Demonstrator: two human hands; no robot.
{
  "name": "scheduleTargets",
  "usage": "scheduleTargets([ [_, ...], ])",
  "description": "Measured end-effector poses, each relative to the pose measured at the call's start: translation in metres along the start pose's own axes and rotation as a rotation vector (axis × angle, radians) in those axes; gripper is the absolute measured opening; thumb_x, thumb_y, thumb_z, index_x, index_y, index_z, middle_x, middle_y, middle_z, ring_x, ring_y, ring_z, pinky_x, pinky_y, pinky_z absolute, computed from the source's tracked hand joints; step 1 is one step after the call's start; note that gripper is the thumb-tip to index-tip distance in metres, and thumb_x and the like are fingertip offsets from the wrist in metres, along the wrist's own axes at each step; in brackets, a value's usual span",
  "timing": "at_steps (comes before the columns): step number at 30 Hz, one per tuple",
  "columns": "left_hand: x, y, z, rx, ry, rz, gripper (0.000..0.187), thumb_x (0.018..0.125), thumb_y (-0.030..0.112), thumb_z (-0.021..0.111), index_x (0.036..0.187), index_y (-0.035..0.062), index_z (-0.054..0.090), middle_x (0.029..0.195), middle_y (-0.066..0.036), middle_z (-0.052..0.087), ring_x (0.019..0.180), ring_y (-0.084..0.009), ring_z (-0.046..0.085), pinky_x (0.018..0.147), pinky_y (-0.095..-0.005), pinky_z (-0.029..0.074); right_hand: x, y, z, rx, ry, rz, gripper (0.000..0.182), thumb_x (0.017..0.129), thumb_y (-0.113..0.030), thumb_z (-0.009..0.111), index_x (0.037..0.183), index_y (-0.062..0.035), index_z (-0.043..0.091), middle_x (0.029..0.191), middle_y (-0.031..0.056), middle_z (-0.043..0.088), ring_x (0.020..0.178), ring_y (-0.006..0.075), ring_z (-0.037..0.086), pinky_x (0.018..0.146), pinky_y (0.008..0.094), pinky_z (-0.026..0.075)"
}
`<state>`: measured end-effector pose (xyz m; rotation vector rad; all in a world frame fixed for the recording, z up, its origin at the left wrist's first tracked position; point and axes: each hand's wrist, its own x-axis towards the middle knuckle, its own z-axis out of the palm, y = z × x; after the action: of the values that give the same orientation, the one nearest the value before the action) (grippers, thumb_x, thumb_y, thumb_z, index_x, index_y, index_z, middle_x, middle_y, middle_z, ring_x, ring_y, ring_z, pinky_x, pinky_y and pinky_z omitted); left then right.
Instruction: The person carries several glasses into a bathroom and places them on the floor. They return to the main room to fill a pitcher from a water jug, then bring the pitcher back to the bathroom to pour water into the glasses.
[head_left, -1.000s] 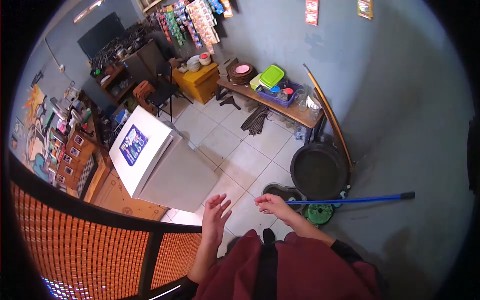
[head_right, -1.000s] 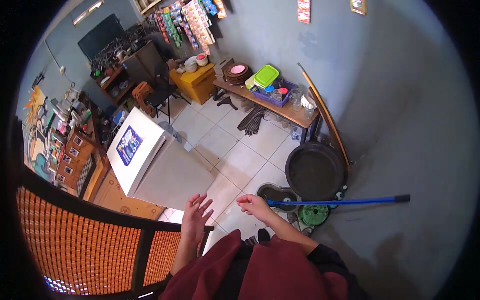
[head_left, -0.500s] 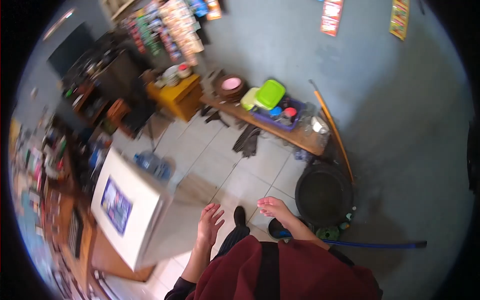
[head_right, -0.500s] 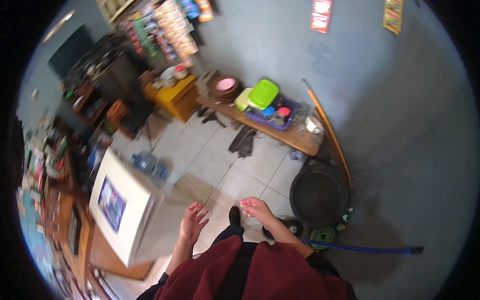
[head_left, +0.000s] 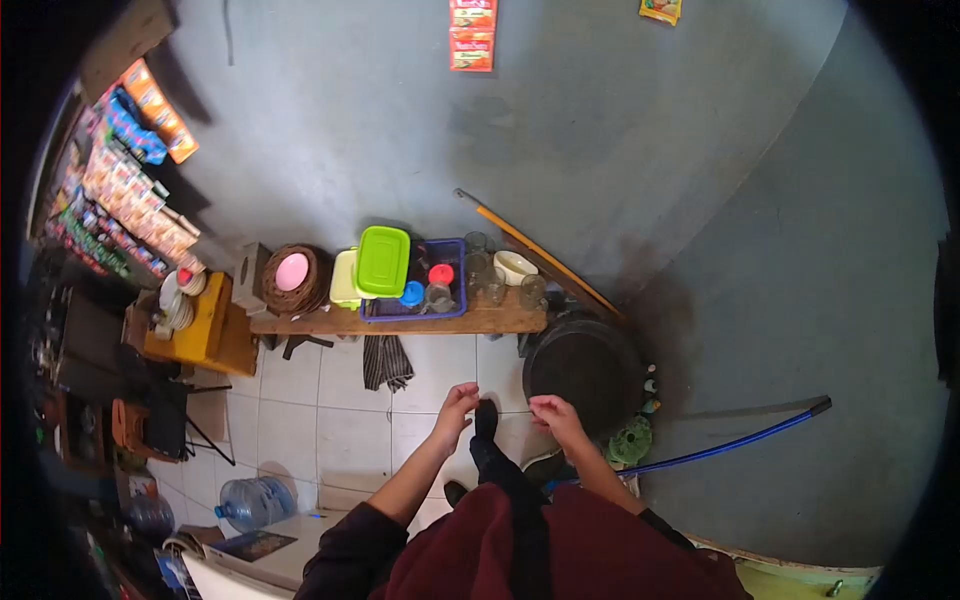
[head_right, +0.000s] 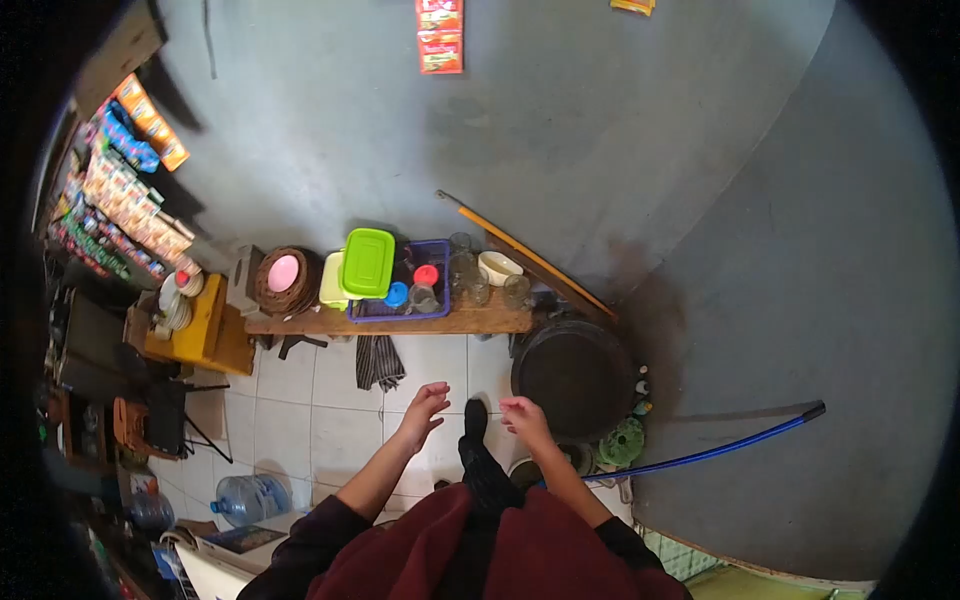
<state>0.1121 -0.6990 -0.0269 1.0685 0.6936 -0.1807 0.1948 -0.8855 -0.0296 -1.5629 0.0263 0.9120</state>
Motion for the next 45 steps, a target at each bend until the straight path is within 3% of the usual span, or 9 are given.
scheduleTargets([
  [12,0.250,0.025,-0.005,-0.023,0.091,-0.341,0.050,0.075,0.041,0.041,0.116,0.0132,0.030,0.121,-0.004,0.030,0.104,-0.0272,0.035,0.080,-0.0491,0.031,0.263,0.024,-0.078,-0.371,0.479,-0.061,0.025,0.068,-0.019,0.055,0.090,-0.0066,0.053,0.080,0.0089,0.055,0.073,0.0212,0.054,0.065,0.0300,0.042],
  [17,0.332,0.026,0.006,-0.109,0.139,-0.354,0.053,0.073,0.035,0.048,0.116,0.0122,0.026,0.118,-0.008,0.026,0.099,-0.0307,0.038,0.077,-0.0466,0.038,0.317,-0.013,-0.074,-0.755,0.571,0.080,0.043,0.070,-0.039,0.049,0.100,-0.0085,0.049,0.110,0.0148,0.041,0.099,0.0300,0.040,0.081,0.0393,0.036],
  [24,0.402,0.005,0.001,-0.129,0.301,-0.474,0.040,0.074,0.040,0.046,0.102,0.0124,0.038,0.078,-0.009,0.042,0.060,-0.0182,0.044,0.056,-0.0335,0.042,0.364,0.020,-0.061,-0.595,0.531,0.308,0.051,0.070,-0.044,0.048,0.104,-0.0057,0.046,0.109,0.0160,0.039,0.103,0.0322,0.035,0.084,0.0395,0.031],
  [33,0.419,-0.037,-0.040,-0.136,0.039,-0.449,0.027,0.073,0.036,0.052,0.072,0.0093,0.045,0.072,-0.004,0.045,0.063,-0.0159,0.044,0.056,-0.0313,0.042,0.372,0.051,-0.043,-0.662,0.813,0.540,0.054,0.065,-0.042,0.053,0.097,0.0005,0.049,0.101,0.0157,0.046,0.101,0.0311,0.039,0.082,0.0372,0.035],
  [35,0.416,-0.056,-0.059,-0.054,-0.070,-0.334,0.023,0.072,0.029,0.052,0.066,0.0074,0.047,0.061,-0.003,0.043,0.050,-0.0129,0.042,0.045,-0.0264,0.039,0.376,0.097,-0.053,-0.104,0.769,0.541,0.045,0.066,-0.044,0.050,0.088,-0.0049,0.055,0.089,0.0170,0.053,0.087,0.0284,0.049,0.076,0.0360,0.039],
  [37,0.367,-0.028,-0.042,0.285,0.058,-0.159,0.021,0.072,0.025,0.052,0.062,0.0068,0.048,0.052,-0.001,0.038,0.045,-0.0115,0.040,0.037,-0.0257,0.034,0.354,0.114,-0.058,-0.419,0.658,0.549,0.038,0.070,-0.042,0.043,0.083,-0.0090,0.057,0.078,0.0181,0.056,0.073,0.0283,0.054,0.070,0.0352,0.040],
  [38,0.353,-0.024,-0.051,0.728,-0.145,0.285,0.020,0.071,0.023,0.050,0.062,0.0065,0.050,0.049,0.000,0.037,0.043,-0.0119,0.039,0.038,-0.0273,0.034,0.329,0.106,-0.056,-0.503,0.622,0.406,0.036,0.071,-0.039,0.040,0.081,-0.0089,0.057,0.078,0.0184,0.056,0.072,0.0286,0.054,0.068,0.0361,0.040],
  [40,0.326,0.014,-0.048,0.501,-0.211,-0.262,0.030,0.071,0.028,0.048,0.085,0.0019,0.050,0.078,-0.009,0.049,0.067,-0.0191,0.047,0.058,-0.0328,0.043,0.284,0.095,-0.044,-0.256,0.774,0.476,0.032,0.071,-0.033,0.038,0.072,-0.0078,0.057,0.076,0.0175,0.056,0.073,0.0284,0.054,0.064,0.0369,0.040],
  [45,0.286,0.079,-0.029,0.755,-0.399,-0.255,0.028,0.072,0.025,0.047,0.071,-0.0017,0.054,0.072,-0.010,0.052,0.060,-0.0163,0.053,0.046,-0.0275,0.045,0.143,0.063,-0.025,0.062,1.003,0.154,0.036,0.070,-0.037,0.044,0.074,-0.0038,0.057,0.068,0.0139,0.057,0.068,0.0237,0.055,0.062,0.0348,0.040],
])
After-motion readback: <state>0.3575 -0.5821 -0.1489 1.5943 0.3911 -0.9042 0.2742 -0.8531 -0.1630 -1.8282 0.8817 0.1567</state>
